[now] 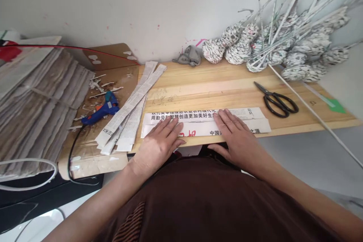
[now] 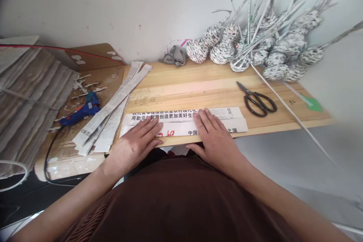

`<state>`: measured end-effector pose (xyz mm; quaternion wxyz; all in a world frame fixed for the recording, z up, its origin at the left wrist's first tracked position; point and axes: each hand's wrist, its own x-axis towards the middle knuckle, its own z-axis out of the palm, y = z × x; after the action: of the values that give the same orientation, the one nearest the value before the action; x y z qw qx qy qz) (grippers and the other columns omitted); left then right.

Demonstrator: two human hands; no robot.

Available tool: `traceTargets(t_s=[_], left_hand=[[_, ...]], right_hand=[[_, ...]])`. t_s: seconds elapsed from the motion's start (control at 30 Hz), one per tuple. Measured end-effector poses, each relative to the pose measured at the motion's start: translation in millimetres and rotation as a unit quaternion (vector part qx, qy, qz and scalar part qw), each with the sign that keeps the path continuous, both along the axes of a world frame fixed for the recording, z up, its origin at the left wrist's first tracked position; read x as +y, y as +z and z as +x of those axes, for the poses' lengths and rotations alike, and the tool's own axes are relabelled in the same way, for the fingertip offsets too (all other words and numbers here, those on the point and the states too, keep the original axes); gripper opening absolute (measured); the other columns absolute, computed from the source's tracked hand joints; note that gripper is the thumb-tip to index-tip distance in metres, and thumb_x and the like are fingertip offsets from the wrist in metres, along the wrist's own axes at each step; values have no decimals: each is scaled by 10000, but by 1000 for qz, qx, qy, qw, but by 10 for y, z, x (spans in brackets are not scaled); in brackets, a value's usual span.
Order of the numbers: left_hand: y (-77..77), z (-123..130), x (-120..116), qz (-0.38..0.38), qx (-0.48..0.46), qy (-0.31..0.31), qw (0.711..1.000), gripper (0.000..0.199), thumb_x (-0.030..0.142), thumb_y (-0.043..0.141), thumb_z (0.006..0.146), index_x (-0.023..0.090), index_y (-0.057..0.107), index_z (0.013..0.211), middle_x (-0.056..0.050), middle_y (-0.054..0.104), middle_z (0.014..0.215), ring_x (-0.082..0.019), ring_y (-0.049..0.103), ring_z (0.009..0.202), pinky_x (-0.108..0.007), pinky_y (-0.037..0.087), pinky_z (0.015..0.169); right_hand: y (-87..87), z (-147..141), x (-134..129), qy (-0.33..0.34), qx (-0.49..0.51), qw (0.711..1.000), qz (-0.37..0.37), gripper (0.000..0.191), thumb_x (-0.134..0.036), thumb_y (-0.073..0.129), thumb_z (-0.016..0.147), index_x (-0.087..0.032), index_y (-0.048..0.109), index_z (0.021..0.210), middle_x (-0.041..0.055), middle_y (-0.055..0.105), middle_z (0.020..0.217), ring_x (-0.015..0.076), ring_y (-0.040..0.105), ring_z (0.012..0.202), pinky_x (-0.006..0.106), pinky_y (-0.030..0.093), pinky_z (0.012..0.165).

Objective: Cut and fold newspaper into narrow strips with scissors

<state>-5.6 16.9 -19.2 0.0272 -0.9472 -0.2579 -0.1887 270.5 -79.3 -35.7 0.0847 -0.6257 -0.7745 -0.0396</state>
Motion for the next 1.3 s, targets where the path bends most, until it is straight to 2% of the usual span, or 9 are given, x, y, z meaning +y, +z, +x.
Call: traceTargets(t_s=[0.1,0.2,0.37,0.53,0.77,1.03,1.17,1.3], left_hand=[[21,-12,-52,15,-5,-8,1000,488,420,620,953,72,649,1294,-189,688,1332,-355,629,1277,-529,580,1027],[19,-29,-108,35,-9,-13,999,575,507,658,898,69,662,1269,-197,699,1310,-373,650,1243,-539,604,986],[-24,-69,-150,35,-23,-18,999,458,403,701,905,122,671,1266,-153,711,1306,-343,654,1246,-507,619,972],[-27,-61,-182,29,-34,-9,999,427,350,706,912,108,668,1262,-156,715,1298,-342,651,1251,-507,614,985],[-11,-74,-209,-2,-54,-1,999,381,314,700,921,95,676,1232,-143,730,1274,-325,647,1259,-497,600,1017],[1,-155,-207,9,-45,-10,999,363,197,681,927,103,654,1276,-137,732,1270,-309,656,1250,-469,607,1003],[39,-159,-166,7,-52,-7,999,343,164,667,931,125,655,1271,-98,764,1197,-270,702,1162,-430,605,979],[136,-166,-49,-51,-76,22,996,194,204,624,963,158,714,1130,-74,782,1044,-209,738,950,-361,605,872]], right_hand=[[-3,25,-48,9,4,1000,1,841,-574,511,993,-82,238,1619,227,374,1624,363,269,1541,543,345,1212],[-11,50,-91,22,4,999,23,705,-501,495,1026,-103,330,1584,203,442,1591,352,340,1513,541,405,1174],[20,84,-140,45,14,997,64,533,-424,498,1045,-105,503,1472,190,545,1513,352,439,1456,533,475,1118],[83,117,-150,70,43,993,88,383,-352,556,1029,-143,649,1335,169,647,1400,361,530,1384,532,533,1059],[110,159,-116,94,50,990,89,343,-320,528,1040,-145,680,1293,156,692,1328,371,570,1340,546,566,1014],[163,90,-138,81,51,991,89,320,-282,578,1016,-126,688,1272,146,699,1319,350,578,1324,514,550,1040],[256,102,-113,78,66,991,82,280,-253,569,1015,-125,716,1216,120,745,1198,293,651,1151,457,542,1019],[373,199,-39,66,87,993,49,258,-270,533,1031,-147,740,1121,100,766,1048,255,660,976,410,532,915]])
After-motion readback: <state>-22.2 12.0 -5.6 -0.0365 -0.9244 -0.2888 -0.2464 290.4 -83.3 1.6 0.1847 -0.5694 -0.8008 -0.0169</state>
